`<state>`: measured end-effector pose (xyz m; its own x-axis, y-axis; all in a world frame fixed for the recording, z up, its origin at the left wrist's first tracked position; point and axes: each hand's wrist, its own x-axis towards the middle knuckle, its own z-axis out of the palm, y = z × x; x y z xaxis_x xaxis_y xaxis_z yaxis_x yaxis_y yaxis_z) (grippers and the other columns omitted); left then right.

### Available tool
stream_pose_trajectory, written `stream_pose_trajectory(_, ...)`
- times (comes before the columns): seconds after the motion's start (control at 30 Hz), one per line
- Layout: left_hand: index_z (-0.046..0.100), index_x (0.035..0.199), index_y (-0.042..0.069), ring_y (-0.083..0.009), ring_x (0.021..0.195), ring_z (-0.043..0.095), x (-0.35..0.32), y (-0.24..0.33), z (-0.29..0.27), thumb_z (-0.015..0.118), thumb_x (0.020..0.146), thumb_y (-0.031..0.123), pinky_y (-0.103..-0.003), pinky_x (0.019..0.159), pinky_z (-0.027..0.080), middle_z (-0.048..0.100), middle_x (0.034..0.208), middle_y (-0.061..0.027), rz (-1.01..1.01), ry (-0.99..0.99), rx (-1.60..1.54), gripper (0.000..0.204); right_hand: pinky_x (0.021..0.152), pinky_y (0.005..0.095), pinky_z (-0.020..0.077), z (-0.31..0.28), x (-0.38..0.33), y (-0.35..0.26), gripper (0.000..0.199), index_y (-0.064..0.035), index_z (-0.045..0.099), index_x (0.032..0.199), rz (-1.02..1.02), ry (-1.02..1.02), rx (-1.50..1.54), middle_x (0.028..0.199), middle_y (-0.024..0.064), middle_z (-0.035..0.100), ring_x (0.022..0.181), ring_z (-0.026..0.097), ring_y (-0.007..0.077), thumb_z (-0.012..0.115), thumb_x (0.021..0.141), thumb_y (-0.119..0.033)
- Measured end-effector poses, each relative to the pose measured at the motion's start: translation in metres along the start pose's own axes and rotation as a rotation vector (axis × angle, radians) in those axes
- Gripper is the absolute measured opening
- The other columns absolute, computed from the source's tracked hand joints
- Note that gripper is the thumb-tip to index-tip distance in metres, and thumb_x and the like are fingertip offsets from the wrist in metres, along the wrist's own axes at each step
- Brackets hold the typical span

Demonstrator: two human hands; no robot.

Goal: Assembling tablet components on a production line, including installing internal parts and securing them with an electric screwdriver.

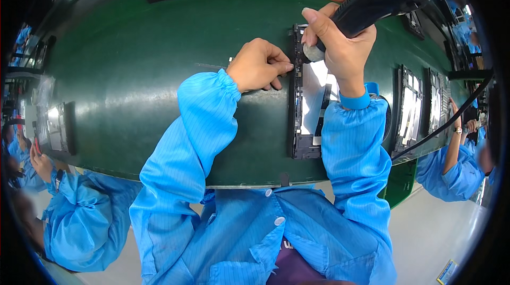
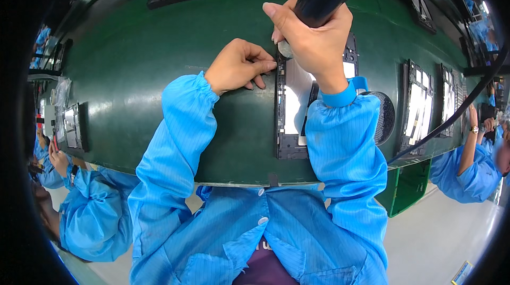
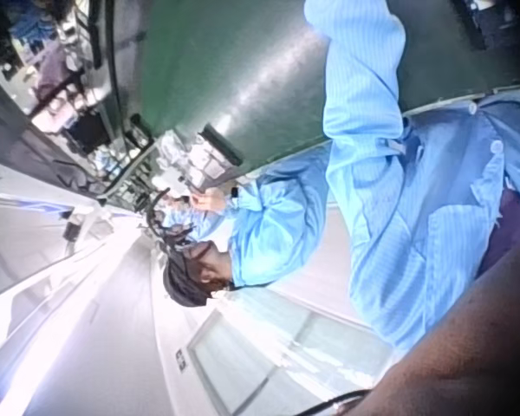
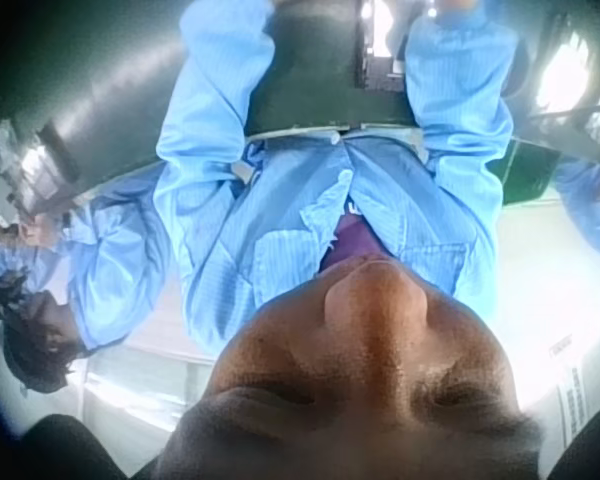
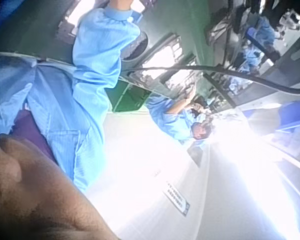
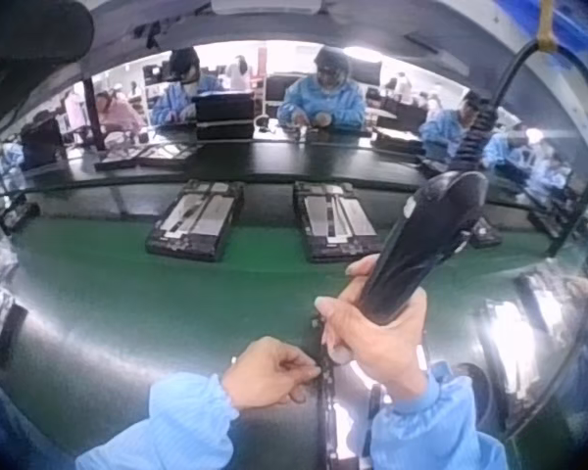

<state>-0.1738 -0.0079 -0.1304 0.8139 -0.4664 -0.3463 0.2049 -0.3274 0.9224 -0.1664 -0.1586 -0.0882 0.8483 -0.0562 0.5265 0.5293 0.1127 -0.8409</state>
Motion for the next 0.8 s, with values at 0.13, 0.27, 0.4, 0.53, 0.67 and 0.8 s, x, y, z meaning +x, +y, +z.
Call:
stream_pose_trajectory(0.13,0.065,0.090,-0.007,-0.0159,0.057,0.065,-0.0004,0.0010,0.0004,0.062,0.082,0.011,-0.025,0.044,0.050,0.064,0.072,-0.0114,0.005,-0.014,0.014,0.019,0.047,0.0207,0.0426,0.0006,-0.0003,-0.0024,0.026,0.0033,0.053,0.091,0.009,-0.016,-0.010,0.060,0.0026,0.060,0.048,0.056,0.0087,0.071,0.072,0.003)
stream_pose_trajectory(0.27,0.065,0.089,-0.007,-0.0157,0.057,0.065,-0.0010,-0.0005,0.0012,0.062,0.082,0.010,-0.025,0.045,0.050,0.064,0.072,-0.0115,0.017,-0.009,0.013,0.019,0.045,0.0203,0.0426,0.0055,-0.0046,-0.0054,0.027,0.0028,0.054,0.092,0.019,-0.032,-0.021,0.060,0.0021,0.060,0.048,0.056,0.0081,0.071,0.072,0.003)
stream_pose_trajectory(0.4,0.065,0.089,-0.004,-0.0107,0.055,0.060,-0.0019,0.0010,0.0035,0.062,0.084,0.013,-0.021,0.043,0.044,0.062,0.072,-0.0057,-0.020,-0.012,0.012,0.017,0.045,0.0196,0.0424,0.0039,-0.0066,-0.0026,0.028,0.0024,0.055,0.093,-0.004,-0.046,-0.037,0.061,0.0018,0.060,0.049,0.055,0.0074,0.072,0.072,0.001)
stream_pose_trajectory(0.53,0.065,0.089,-0.005,-0.0131,0.056,0.062,-0.0031,0.0015,0.0004,0.062,0.083,0.011,-0.023,0.044,0.047,0.063,0.071,-0.0086,-0.002,-0.009,0.007,0.018,0.045,0.0192,0.0421,0.0057,-0.0050,-0.0028,0.028,0.0024,0.055,0.094,-0.005,-0.074,-0.053,0.061,0.0017,0.060,0.049,0.055,0.0071,0.073,0.072,0.000)
stream_pose_trajectory(0.67,0.065,0.088,-0.007,-0.0155,0.056,0.064,-0.0020,0.0006,0.0009,0.062,0.081,0.009,-0.025,0.046,0.050,0.064,0.071,-0.0117,0.008,0.008,0.002,0.018,0.046,0.0191,0.0419,0.0065,-0.0072,-0.0007,0.028,0.0023,0.055,0.093,-0.010,-0.087,-0.042,0.061,0.0015,0.059,0.049,0.055,0.0068,0.073,0.071,0.000)
stream_pose_trajectory(0.8,0.065,0.088,-0.007,-0.0152,0.055,0.064,-0.0013,-0.0036,0.0028,0.062,0.081,0.009,-0.025,0.045,0.049,0.065,0.070,-0.0114,0.033,0.007,0.010,0.017,0.045,0.0195,0.0421,0.0067,-0.0096,0.0007,0.028,0.0022,0.055,0.093,-0.007,-0.069,-0.030,0.061,0.0013,0.059,0.049,0.055,0.0067,0.073,0.071,0.001)
